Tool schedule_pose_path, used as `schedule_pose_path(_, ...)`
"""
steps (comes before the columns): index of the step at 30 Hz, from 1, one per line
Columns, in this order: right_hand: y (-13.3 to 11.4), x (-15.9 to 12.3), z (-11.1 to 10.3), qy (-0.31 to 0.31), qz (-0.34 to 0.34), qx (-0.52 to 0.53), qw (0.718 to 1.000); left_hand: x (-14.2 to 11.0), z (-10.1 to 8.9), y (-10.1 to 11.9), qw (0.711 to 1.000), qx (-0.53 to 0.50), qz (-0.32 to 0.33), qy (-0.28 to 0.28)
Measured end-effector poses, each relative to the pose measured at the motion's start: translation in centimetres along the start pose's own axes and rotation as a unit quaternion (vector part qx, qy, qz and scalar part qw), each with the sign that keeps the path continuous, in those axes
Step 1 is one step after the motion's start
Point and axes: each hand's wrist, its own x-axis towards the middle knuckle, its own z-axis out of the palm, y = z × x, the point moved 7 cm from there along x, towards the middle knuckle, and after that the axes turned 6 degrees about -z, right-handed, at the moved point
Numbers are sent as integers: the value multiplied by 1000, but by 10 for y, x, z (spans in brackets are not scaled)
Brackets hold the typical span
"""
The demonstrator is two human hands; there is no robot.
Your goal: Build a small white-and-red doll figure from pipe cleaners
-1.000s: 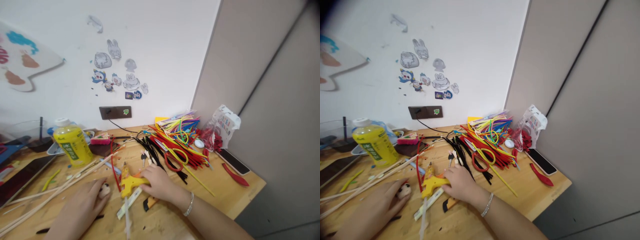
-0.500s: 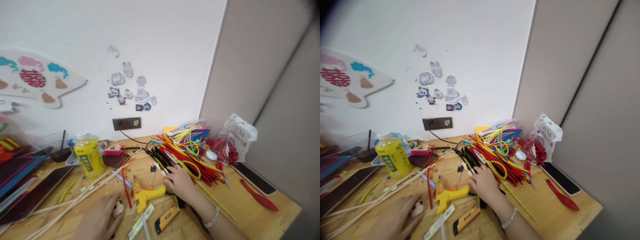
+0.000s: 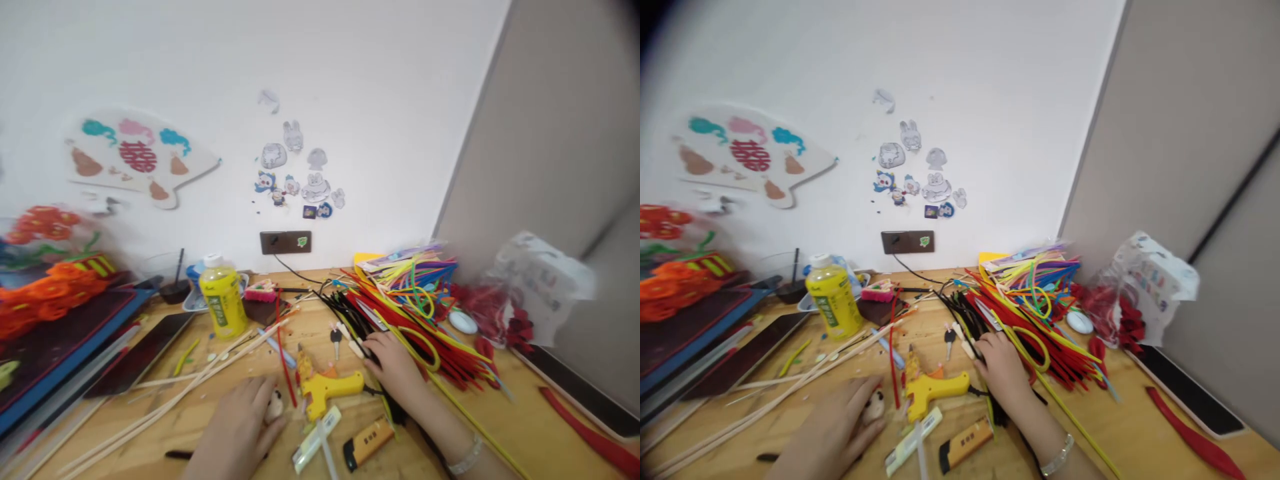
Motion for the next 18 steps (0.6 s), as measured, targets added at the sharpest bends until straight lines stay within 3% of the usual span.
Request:
schedule_pose_path(5,3,-1,6,9,-36,-12,999,4,-10,-6,999,31,-7,43)
schedule_pose_path(11,8,-5,9,39,-64,-3,997,9,-30,-63,975,131,-156,93)
schedule_pose_path(14,10,-7,10,50,-70,-4,996,9,-33,-81,965,153,-196,80)
schedule_pose_path(18,13,-7,12,46,-74,-6,996,9,-27,-82,967,145,-196,67)
